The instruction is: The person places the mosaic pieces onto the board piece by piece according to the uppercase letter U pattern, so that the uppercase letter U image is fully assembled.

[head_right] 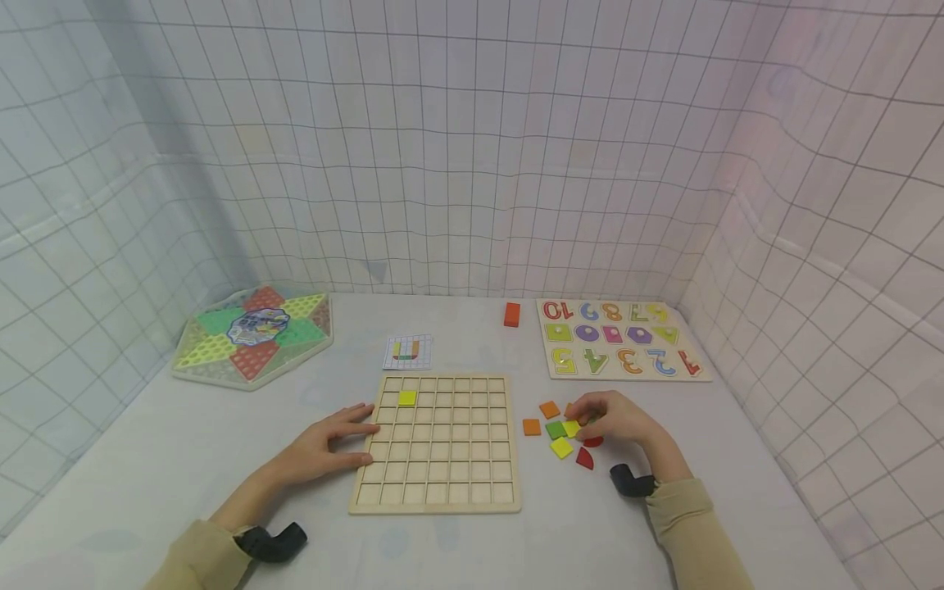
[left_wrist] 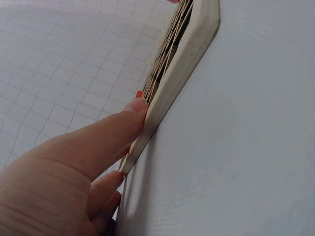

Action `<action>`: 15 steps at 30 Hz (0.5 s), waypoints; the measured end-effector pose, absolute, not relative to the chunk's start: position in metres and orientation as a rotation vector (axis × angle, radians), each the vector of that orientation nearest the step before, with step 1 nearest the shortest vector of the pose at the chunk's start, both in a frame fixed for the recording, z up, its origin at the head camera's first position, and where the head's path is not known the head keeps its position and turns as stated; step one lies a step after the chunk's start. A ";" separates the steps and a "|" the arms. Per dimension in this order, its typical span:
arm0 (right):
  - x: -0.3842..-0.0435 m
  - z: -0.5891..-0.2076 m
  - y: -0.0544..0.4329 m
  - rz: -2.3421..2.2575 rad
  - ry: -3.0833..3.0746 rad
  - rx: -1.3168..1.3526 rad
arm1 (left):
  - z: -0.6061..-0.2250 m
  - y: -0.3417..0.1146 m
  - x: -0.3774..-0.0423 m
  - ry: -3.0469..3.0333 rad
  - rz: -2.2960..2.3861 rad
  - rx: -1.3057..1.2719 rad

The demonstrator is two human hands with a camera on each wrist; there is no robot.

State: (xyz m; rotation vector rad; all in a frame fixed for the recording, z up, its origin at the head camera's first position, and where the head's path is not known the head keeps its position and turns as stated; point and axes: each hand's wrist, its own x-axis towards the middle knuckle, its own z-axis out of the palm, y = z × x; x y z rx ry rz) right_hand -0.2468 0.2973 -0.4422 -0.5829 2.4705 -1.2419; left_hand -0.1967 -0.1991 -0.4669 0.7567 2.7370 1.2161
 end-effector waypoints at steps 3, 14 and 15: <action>-0.247 -0.443 0.297 -1.227 2.486 -0.580 | -0.467 -0.199 -0.197 2.738 1.218 0.760; -0.250 -0.448 0.296 -1.141 2.565 -0.555 | -0.468 -0.200 -0.198 2.732 1.218 0.760; -0.249 -0.447 0.295 -1.140 2.566 -0.549 | -0.468 -0.200 -0.198 2.732 1.219 0.761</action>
